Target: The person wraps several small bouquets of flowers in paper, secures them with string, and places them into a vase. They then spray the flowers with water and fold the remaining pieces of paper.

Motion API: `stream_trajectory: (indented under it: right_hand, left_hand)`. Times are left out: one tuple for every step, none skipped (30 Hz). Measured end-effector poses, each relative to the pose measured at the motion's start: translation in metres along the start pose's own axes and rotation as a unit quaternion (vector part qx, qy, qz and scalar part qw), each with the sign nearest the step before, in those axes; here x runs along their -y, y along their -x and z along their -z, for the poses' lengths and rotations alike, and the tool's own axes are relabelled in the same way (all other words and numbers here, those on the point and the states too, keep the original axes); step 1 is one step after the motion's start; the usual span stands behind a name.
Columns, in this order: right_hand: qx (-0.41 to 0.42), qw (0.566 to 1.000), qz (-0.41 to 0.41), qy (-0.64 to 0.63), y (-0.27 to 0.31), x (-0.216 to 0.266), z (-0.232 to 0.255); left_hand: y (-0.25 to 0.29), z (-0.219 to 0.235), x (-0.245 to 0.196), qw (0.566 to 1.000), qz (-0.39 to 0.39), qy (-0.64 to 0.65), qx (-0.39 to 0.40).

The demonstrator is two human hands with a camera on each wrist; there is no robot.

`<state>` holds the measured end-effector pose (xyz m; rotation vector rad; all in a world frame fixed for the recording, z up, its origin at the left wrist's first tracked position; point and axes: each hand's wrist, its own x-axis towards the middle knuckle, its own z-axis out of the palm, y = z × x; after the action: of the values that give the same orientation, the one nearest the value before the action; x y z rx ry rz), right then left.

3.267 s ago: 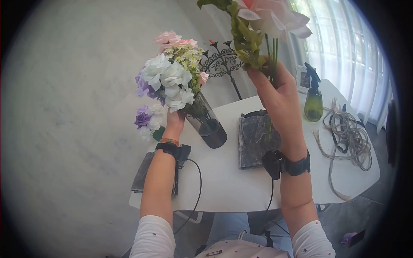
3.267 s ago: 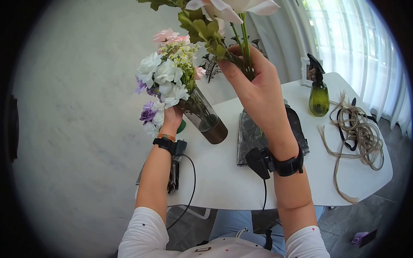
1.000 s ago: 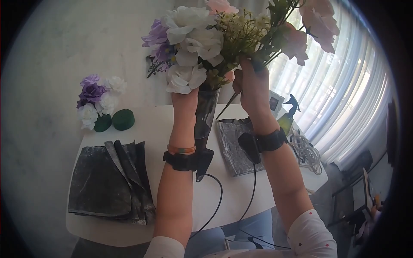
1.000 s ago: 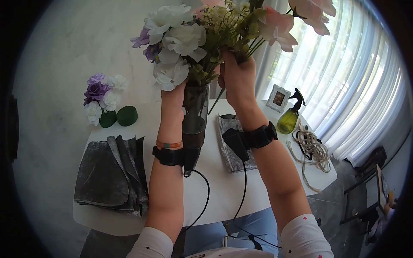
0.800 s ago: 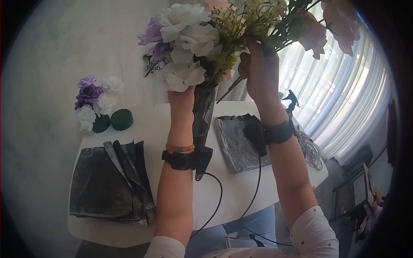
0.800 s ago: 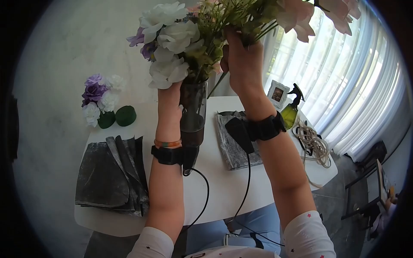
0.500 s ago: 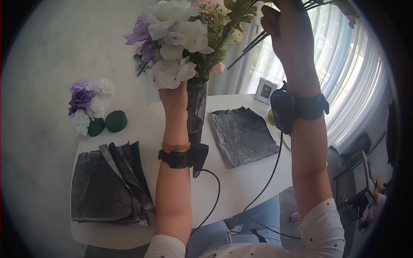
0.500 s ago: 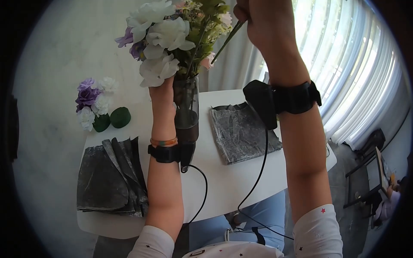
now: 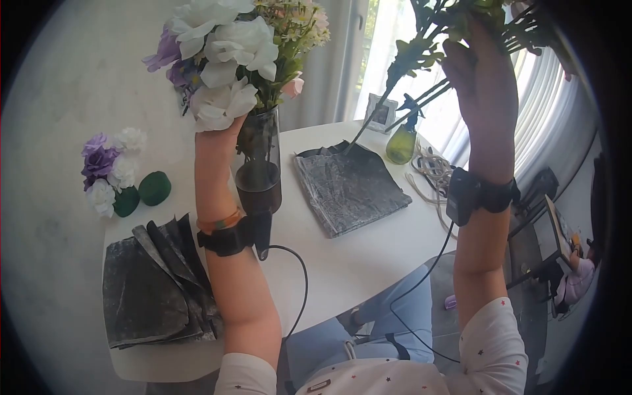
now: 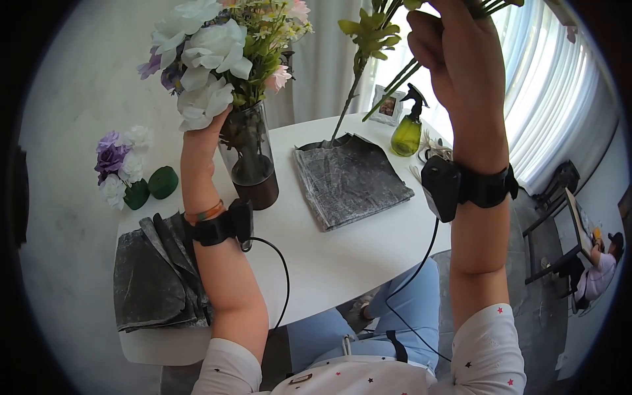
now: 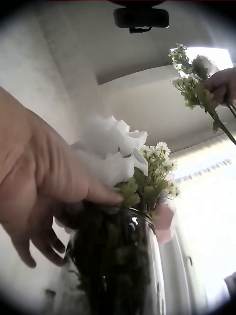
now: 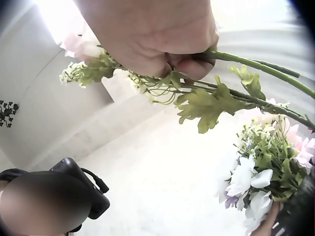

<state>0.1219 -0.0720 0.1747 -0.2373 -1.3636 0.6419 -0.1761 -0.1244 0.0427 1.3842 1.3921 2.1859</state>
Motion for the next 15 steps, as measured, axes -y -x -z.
stream_trajectory:
  right_hand:
    - [0.004,0.999,-0.044,-0.029,0.004,0.003,0.002]
    - [0.009,0.994,-0.087,-0.058,0.008,0.004,0.004]
    - [0.077,0.990,-0.105,-0.061,0.009,0.004,0.011]
    - [0.078,0.990,-0.105,-0.062,0.013,0.006,0.011]
    - [0.059,0.990,-0.118,-0.050,0.019,0.008,0.006]
    - [0.041,0.990,-0.131,-0.039,0.024,0.010,0.002]
    - [0.081,0.986,-0.123,-0.071,0.027,0.012,-0.002]
    - [0.038,0.986,-0.130,-0.092,0.031,0.013,-0.008]
    - [0.054,0.984,-0.145,-0.092,0.033,0.011,-0.006]
    - [0.071,0.980,-0.161,-0.092,0.035,0.009,-0.004]
    - [0.058,0.980,-0.167,-0.095,0.039,0.009,-0.006]
    - [0.059,0.980,-0.166,-0.097,0.042,0.008,-0.006]
    - [0.065,0.974,-0.193,-0.105,0.046,0.005,-0.004]
    - [0.070,0.967,-0.218,-0.112,0.048,0.002,-0.002]
    - [0.074,0.964,-0.232,-0.108,0.051,-0.002,-0.001]
  left_hand:
    - [0.001,0.008,-0.004,1.000,-0.002,0.001,0.001]
    - [0.003,0.019,-0.011,0.994,-0.030,-0.096,0.033]
    - [0.005,0.029,-0.016,0.978,-0.057,-0.192,0.063]
    - [0.006,0.037,-0.019,0.977,-0.058,-0.193,0.062]
    - [0.007,0.045,-0.023,0.966,0.004,-0.249,0.071]
    - [0.009,0.049,-0.027,0.948,0.066,-0.302,0.080]
    - [0.013,0.049,-0.036,0.948,0.065,-0.303,0.078]
    - [0.019,0.048,-0.048,0.955,0.085,-0.269,0.087]
    - [0.024,0.045,-0.057,0.961,0.105,-0.237,0.095]
    - [0.027,0.041,-0.066,0.961,0.104,-0.239,0.094]
    - [0.031,0.035,-0.073,0.965,0.107,-0.217,0.102]
    - [0.034,0.028,-0.078,0.969,0.109,-0.195,0.109]
    - [0.035,0.022,-0.080,0.969,0.108,-0.196,0.109]
    - [0.036,0.015,-0.082,0.968,0.090,-0.172,0.157]
    - [0.038,0.007,-0.083,0.965,0.071,-0.147,0.204]
